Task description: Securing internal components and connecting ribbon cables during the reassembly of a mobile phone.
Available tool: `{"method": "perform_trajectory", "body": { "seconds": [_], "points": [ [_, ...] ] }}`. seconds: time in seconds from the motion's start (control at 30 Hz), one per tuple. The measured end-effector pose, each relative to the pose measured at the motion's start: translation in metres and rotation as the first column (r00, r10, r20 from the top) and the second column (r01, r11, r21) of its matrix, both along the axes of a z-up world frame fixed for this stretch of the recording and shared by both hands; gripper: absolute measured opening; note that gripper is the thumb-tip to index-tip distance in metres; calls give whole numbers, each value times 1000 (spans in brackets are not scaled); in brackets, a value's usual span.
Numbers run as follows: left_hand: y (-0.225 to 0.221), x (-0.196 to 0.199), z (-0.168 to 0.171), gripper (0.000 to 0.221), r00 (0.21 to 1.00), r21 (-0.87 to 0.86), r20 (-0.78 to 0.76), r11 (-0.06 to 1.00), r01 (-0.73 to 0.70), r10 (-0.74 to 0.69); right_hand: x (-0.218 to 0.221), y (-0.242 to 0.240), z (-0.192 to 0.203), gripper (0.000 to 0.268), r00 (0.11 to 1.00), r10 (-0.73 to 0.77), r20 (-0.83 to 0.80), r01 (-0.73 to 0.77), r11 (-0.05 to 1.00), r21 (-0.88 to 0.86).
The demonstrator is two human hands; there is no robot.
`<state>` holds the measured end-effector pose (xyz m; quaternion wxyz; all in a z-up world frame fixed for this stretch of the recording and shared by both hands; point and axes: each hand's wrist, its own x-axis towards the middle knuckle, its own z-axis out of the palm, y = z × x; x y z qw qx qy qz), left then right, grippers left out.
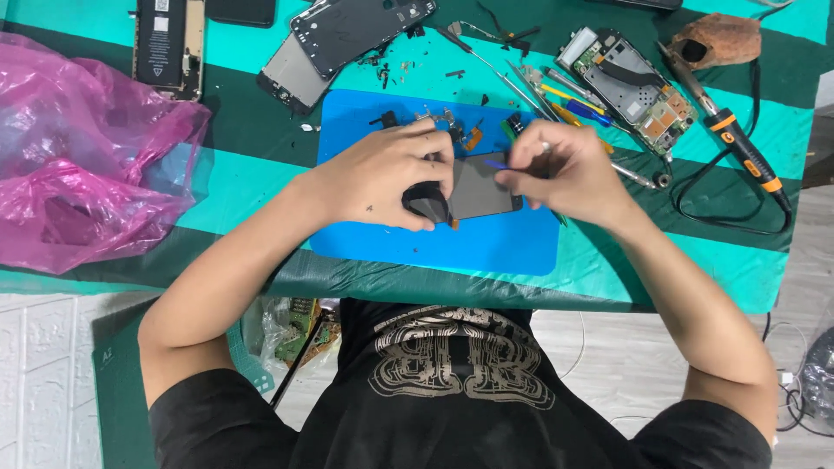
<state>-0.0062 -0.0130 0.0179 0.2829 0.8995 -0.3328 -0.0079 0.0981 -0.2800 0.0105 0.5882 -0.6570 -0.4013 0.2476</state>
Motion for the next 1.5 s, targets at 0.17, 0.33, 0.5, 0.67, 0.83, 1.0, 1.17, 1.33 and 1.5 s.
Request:
{"method": "perform_trajectory", "body": {
  "seconds": [0.17,0.33,0.5,0.67,0.83,1.0,1.17,1.33,1.5],
  "points": [
    [6,2,-3,39,999,5,35,1000,-13,13,-9,14,7,13,995,-23,101,21,1000,18],
    [10,-1,14,48,997,57,71,998,-7,3,-18,15,-15,17,961,-72,268,67,997,26],
    [13,-1,14,50,998,-40,61,999,13,-11,-26,18,-17,13,980,-48,195,46,999,14],
    [14,0,16,57,1000,-58,25,998,7,-6,-27,17,-18,14,989,-35,144,37,999,-12],
    [17,-1,18,53,999,-93,-27,995,19,-21,-33,27,-13,13,986,-19,166,18,1000,10],
    [18,0,15,53,1000,-101,-17,995,22,-24,-36,29,-13,13,973,-28,227,27,1000,7],
    [17,1,13,52,1000,-55,-15,998,20,-21,-40,35,-12,16,936,-20,352,18,1000,9],
    [14,3,14,52,1000,37,9,999,6,-7,-41,35,-22,19,897,-17,442,1,999,36],
    [16,1,14,51,999,-16,-28,1000,21,-22,-44,40,-16,20,894,-17,447,-2,999,42]
  ]
}}
